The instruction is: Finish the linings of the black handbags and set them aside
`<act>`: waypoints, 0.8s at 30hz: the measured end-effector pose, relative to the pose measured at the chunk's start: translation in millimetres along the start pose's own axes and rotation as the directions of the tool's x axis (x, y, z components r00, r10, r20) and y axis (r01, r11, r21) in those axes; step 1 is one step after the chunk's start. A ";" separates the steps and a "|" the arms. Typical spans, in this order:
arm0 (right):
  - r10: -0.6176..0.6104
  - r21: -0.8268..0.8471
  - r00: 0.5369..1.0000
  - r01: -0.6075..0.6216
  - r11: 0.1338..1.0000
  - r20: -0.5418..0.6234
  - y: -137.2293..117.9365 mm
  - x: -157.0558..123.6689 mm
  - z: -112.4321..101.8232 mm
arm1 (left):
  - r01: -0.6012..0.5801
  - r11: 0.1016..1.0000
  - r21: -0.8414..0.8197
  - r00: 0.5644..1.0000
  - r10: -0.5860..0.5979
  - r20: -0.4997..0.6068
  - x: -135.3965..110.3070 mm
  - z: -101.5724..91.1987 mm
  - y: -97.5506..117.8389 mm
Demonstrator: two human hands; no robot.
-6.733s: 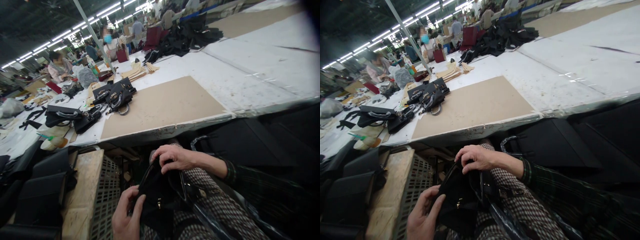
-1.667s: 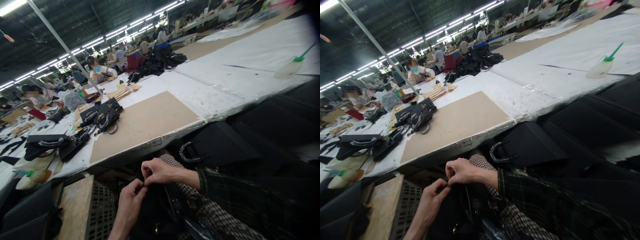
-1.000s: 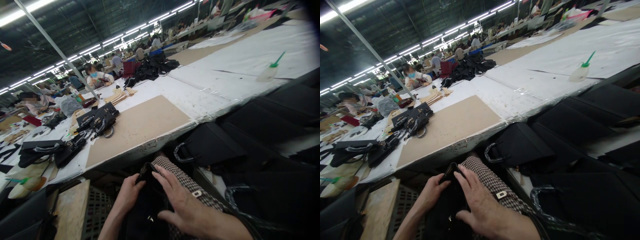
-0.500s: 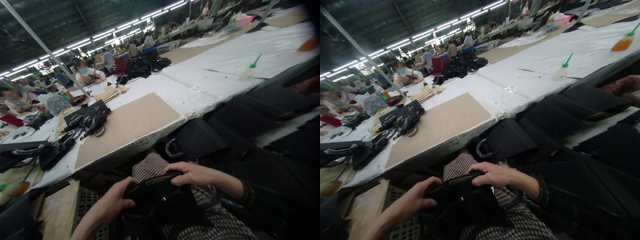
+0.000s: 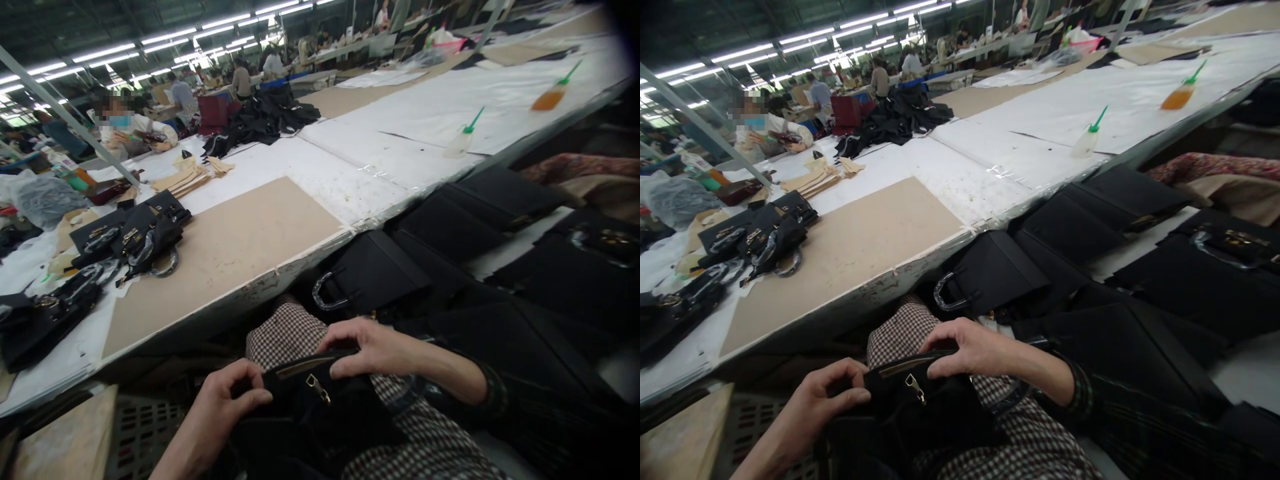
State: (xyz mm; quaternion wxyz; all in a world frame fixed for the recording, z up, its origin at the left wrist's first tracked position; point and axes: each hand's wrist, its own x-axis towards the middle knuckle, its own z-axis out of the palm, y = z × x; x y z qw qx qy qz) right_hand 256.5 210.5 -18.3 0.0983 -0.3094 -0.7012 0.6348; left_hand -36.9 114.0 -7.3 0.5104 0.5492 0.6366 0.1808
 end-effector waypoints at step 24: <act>-0.055 0.013 0.965 0.060 0.998 -0.258 24.4 10.7 26.8 | 0.023 1.000 -0.002 0.977 -0.023 -0.212 6.8 18.2 -9.4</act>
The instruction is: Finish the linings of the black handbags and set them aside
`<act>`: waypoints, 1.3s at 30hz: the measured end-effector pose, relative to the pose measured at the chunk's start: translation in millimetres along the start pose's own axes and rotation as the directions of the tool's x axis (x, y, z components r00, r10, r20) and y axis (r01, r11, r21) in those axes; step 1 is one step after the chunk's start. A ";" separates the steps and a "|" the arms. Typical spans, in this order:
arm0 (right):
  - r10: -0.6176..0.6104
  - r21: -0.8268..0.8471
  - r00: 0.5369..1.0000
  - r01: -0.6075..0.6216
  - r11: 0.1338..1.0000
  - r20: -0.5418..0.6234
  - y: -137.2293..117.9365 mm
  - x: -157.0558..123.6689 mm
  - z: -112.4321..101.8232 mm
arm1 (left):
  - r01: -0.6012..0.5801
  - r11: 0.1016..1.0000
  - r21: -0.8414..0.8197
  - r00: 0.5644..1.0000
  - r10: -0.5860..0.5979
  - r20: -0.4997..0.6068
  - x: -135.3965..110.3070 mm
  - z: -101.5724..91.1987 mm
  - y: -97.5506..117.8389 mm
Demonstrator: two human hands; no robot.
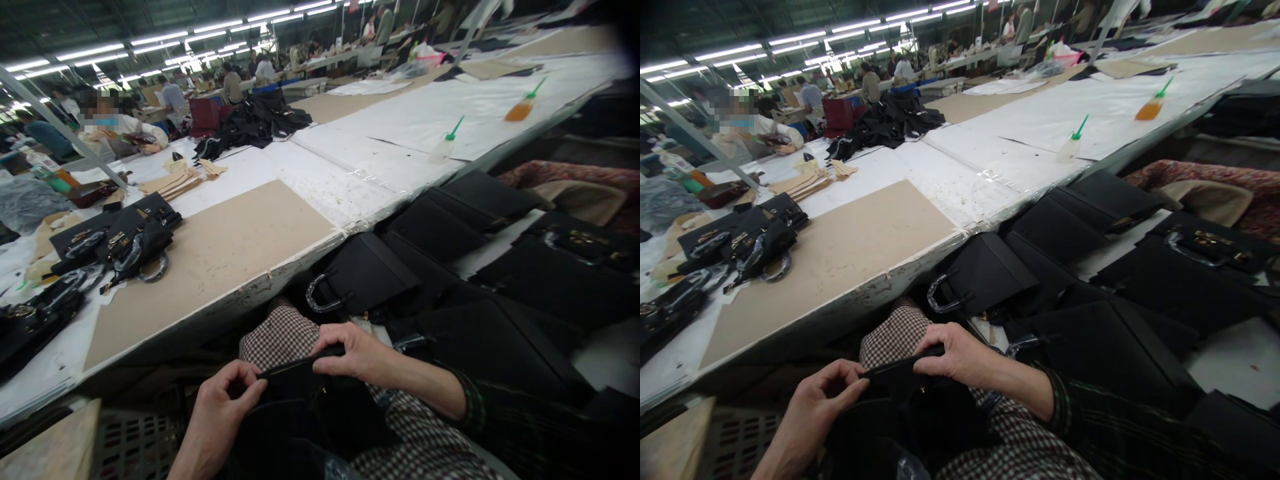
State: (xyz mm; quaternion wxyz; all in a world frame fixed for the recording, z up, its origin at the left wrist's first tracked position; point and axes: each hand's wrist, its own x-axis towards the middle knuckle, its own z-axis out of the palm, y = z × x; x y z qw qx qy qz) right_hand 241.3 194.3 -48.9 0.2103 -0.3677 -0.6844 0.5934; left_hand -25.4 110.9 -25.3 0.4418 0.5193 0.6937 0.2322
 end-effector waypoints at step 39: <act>-0.208 -0.496 0.961 0.272 0.825 0.181 -36.1 -7.7 -10.5 | -0.049 0.999 -0.020 0.990 0.051 0.129 -10.2 -14.8 1.7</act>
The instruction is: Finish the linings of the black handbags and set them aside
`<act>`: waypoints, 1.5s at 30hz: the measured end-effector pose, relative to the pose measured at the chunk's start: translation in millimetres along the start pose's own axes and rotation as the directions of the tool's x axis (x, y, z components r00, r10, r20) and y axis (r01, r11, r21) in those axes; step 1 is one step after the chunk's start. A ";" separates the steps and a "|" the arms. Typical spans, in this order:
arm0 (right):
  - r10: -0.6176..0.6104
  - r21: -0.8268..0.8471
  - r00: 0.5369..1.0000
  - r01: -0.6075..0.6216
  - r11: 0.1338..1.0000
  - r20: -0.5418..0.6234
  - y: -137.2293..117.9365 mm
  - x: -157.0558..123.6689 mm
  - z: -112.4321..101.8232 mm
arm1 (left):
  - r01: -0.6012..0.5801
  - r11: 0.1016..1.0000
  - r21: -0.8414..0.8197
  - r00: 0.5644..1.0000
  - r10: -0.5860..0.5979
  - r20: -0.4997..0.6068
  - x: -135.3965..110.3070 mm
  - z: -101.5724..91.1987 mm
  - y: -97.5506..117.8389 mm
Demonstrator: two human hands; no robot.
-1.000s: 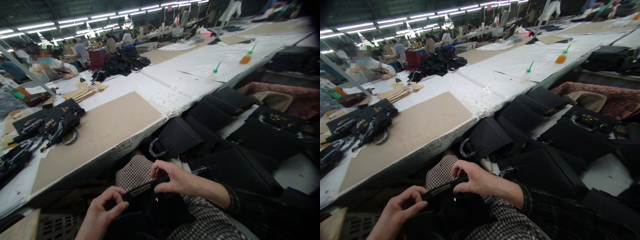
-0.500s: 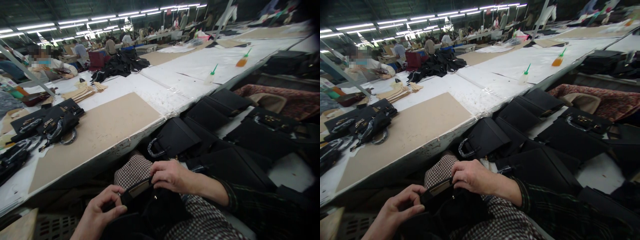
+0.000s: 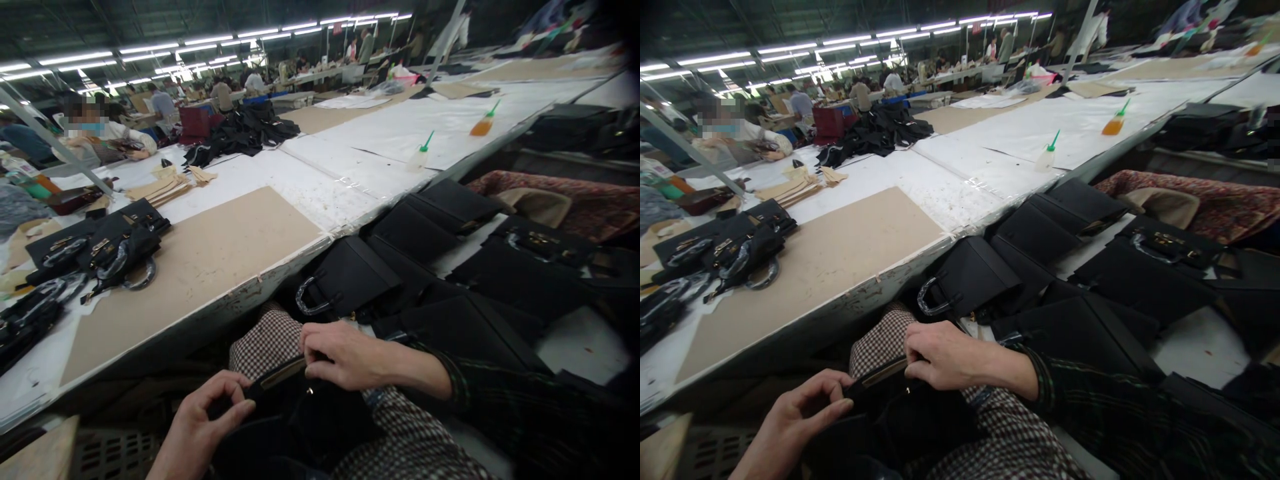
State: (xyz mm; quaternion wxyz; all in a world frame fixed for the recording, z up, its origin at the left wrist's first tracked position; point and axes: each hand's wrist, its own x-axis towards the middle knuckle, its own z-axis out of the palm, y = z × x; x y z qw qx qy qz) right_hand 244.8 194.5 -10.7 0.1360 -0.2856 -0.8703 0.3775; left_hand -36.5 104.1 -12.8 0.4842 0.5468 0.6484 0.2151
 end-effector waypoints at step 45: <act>-0.335 0.356 0.741 0.138 0.924 0.582 10.0 100.1 17.9 | -0.051 0.954 -0.297 0.990 0.008 -0.144 10.9 18.5 4.7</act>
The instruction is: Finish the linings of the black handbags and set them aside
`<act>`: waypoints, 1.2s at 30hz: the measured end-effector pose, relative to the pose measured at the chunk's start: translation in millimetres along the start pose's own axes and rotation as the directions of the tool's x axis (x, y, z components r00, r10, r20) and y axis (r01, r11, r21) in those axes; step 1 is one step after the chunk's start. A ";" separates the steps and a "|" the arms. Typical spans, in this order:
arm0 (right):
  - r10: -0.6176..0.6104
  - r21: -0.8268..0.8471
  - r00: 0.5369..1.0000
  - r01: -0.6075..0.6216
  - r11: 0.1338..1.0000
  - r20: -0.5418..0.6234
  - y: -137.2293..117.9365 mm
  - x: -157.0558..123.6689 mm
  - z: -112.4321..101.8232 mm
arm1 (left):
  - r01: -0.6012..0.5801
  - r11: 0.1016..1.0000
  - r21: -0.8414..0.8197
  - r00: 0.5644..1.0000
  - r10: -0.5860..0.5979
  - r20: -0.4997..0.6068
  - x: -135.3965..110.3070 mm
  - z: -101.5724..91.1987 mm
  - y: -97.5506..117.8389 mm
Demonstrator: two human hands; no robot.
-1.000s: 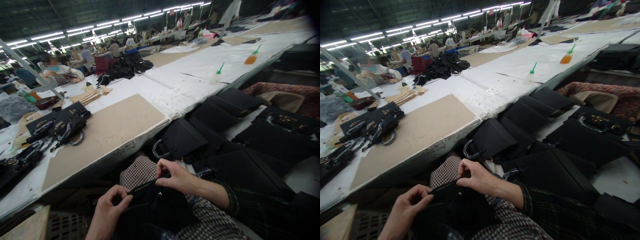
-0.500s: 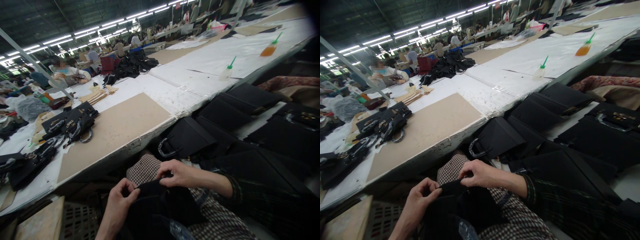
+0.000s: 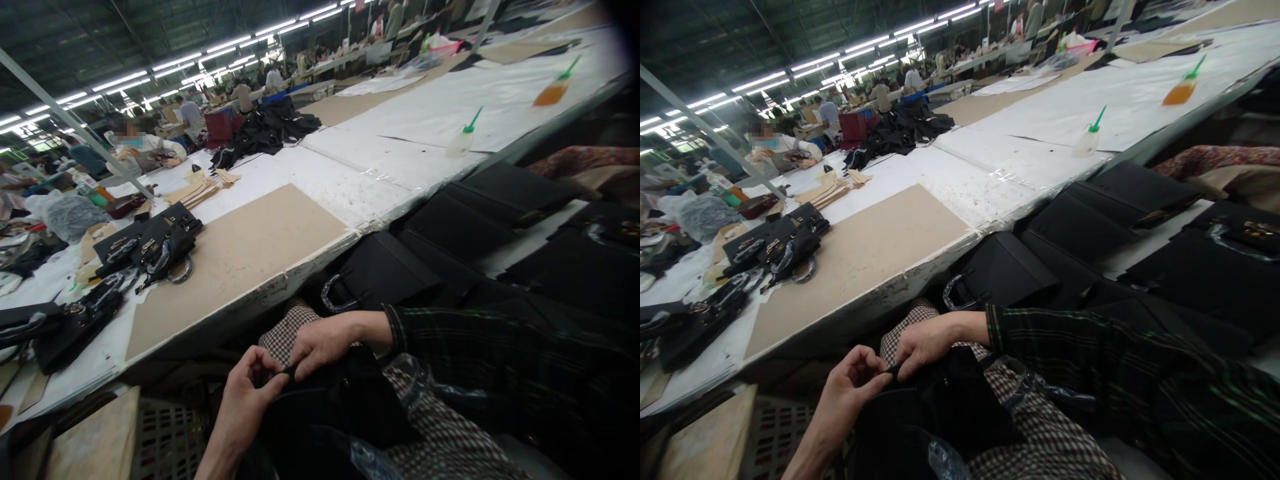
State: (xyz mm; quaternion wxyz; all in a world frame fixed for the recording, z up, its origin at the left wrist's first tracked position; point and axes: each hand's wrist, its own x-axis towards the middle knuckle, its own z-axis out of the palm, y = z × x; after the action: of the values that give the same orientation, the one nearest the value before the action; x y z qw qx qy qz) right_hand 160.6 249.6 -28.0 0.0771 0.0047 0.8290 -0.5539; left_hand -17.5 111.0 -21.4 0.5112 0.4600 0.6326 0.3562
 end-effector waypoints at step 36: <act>0.195 0.186 0.963 -0.160 0.969 -0.186 27.8 -18.3 -2.5 | 0.277 0.960 -0.048 0.937 -0.259 0.234 33.9 -6.9 9.2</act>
State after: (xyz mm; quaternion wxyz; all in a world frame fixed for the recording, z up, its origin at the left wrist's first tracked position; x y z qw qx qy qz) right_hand 180.9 264.1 -50.1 0.0411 0.1422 0.7785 -0.6099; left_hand -24.1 146.1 -22.2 0.6411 0.3863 0.6126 0.2538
